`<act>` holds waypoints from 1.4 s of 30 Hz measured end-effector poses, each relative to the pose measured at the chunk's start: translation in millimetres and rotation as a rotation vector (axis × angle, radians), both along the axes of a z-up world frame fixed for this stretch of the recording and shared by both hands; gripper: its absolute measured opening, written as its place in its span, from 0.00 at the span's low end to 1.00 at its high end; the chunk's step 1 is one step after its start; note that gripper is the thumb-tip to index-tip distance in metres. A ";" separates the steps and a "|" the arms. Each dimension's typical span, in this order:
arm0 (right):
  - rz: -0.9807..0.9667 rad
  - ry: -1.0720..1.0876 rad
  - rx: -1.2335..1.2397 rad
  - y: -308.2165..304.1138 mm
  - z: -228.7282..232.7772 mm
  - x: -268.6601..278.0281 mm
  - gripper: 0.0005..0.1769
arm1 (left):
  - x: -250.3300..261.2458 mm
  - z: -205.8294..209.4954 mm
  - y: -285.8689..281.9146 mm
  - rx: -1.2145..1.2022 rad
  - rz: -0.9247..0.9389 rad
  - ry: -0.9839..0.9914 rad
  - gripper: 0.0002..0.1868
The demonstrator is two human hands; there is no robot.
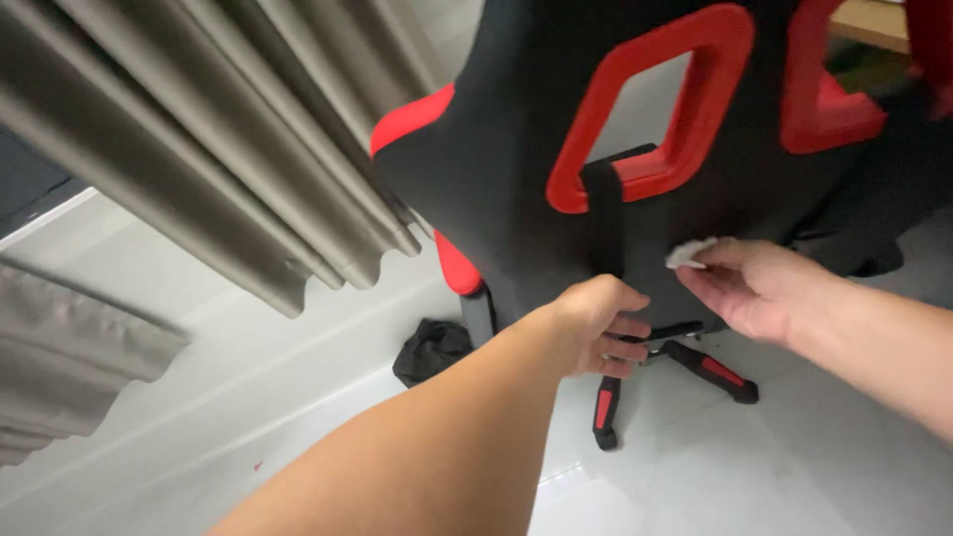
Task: Wiping down a red and black gaming chair with a wet wipe.
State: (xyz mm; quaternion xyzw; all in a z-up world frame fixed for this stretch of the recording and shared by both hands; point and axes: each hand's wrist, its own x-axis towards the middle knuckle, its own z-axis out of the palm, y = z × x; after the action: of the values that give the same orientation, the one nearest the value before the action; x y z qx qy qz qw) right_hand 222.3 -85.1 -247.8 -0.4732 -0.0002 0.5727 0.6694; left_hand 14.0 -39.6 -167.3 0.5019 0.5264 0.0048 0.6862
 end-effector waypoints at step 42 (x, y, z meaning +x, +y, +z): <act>-0.088 0.166 0.109 98.0 -215.2 20.4 0.08 | -15.3 -152.1 17.6 0.026 0.032 0.213 0.23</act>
State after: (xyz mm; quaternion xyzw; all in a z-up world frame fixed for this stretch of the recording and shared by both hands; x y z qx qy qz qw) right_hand 242.7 13.0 -462.9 -0.3867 0.0449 0.5789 0.7165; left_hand -1.4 -22.0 -319.4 0.5000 0.6042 -0.0306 0.6197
